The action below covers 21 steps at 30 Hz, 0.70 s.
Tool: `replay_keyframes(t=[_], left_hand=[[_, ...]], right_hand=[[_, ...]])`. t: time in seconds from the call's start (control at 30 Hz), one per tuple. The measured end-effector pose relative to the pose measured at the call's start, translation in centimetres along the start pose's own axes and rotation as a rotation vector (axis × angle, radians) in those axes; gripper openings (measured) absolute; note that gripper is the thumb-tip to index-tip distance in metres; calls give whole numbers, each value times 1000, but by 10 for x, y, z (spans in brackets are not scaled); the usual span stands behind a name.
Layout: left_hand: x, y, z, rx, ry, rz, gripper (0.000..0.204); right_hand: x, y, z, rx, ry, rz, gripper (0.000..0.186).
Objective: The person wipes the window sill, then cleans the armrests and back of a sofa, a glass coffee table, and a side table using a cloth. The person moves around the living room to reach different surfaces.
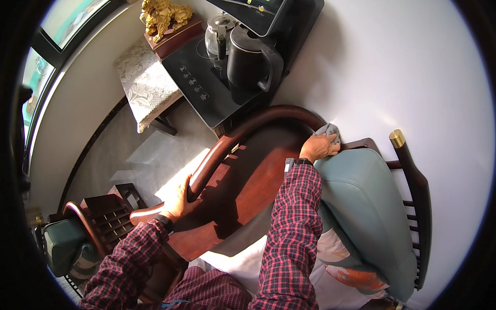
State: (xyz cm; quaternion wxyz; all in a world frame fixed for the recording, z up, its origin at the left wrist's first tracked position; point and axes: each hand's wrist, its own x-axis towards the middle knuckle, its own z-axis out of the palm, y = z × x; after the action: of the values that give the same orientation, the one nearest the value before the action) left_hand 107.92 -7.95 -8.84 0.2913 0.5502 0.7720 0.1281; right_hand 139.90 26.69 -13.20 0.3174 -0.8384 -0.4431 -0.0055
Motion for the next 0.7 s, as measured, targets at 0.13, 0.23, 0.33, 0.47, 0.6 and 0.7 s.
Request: replay_keyframes(t=[0.13, 0.23, 0.33, 0.47, 0.6, 0.7], left_hand=[[0, -1, 2, 16, 16, 5, 101], [-1, 0, 2, 27, -10, -37, 100], [0, 0, 3, -11, -2, -39, 99], [0, 0, 6, -13, 5, -87, 101], [1, 1, 6, 68, 67, -15, 100], [2, 2, 5, 79, 73, -16, 98]], right_hand=[[-53, -30, 44, 376, -191, -393, 47], [-122, -45, 54, 640, -277, -409, 47], [-174, -12, 16, 681, -660, -439, 38], [-264, 38, -53, 456, -669, -729, 34], [-269, 45, -48, 104, -868, -755, 52], [-202, 20, 9, -15, -608, -658, 53]])
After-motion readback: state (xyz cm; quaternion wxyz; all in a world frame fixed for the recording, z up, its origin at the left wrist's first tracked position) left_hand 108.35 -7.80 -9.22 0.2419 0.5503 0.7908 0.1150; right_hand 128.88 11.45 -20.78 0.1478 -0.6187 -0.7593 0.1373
